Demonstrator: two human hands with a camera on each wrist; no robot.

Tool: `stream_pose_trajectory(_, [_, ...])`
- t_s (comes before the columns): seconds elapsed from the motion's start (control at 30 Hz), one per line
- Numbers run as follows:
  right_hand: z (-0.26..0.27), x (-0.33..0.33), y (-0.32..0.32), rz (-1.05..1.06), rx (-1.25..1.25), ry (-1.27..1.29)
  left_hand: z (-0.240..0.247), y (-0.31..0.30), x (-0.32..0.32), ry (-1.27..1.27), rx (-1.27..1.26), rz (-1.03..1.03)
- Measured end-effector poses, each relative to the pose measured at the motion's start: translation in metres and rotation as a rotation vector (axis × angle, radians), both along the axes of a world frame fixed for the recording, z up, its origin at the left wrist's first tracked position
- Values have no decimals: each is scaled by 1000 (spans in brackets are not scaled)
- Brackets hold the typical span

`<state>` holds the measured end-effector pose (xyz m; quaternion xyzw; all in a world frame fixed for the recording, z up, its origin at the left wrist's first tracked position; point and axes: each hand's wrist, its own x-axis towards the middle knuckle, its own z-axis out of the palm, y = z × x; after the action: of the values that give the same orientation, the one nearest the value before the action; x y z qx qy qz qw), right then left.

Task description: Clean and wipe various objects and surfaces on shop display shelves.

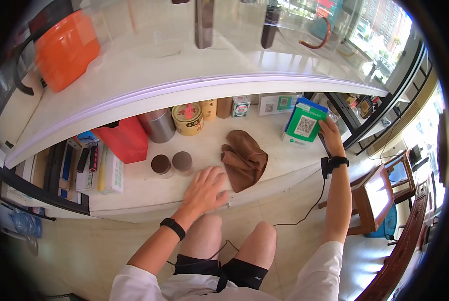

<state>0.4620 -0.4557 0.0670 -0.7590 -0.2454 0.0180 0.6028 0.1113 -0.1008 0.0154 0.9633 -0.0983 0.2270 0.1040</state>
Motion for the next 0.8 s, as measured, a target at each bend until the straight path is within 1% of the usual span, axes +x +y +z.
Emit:
stream_pose_trajectory(0.1, [3, -5, 17, -32, 114, 5, -1, -1, 0, -6, -2, 3])
stream_pose_trajectory(0.13, [-4, 3, 18, 0, 146, 4, -1, -1, 0, -3, -2, 2])
stream_pose_trajectory(0.2, [-25, 10, 26, -106, 184, -82, -2, -1, 0, -1, -2, 1])
stream_pose_trajectory(0.23, [-23, 3, 38, -156, 202, -128, -1, -1, 1, -3, 0, -1])
stream_pose_trajectory(0.27, [-22, -9, 45, -220, 223, -44, -1, -1, 0, -2, 1, -2])
stream_pose_trajectory(0.37, [-42, -10, 65, -512, 236, -198, -1, 0, 0, 7, 5, -3])
stream_pose_trajectory(0.4, [-57, 1, 62, -677, 84, -320, -1, 0, 0, 11, 5, -1])
stream_pose_trajectory(0.5, [-29, -46, 101, -921, -135, -571, -1, -1, 0, 8, 8, 9])
stream_pose_trajectory(0.53, [-29, -50, 107, -896, -111, -603, -2, -1, 0, 1, 9, 8])
stream_pose_trajectory(0.63, [-23, -69, 132, -951, -200, -486, -4, 0, 0, -12, 13, 8])
stream_pose_trajectory(0.67, [-28, -64, 135, -940, -250, -454, -4, 0, 0, -13, 15, 10])
stream_pose_trajectory(0.77, [-19, -70, 147, -988, -419, -330, -3, -1, 0, -16, 11, 6])
stream_pose_trajectory(0.8, [-21, -66, 145, -967, -422, -337, -3, 0, 0, -18, 10, 3])
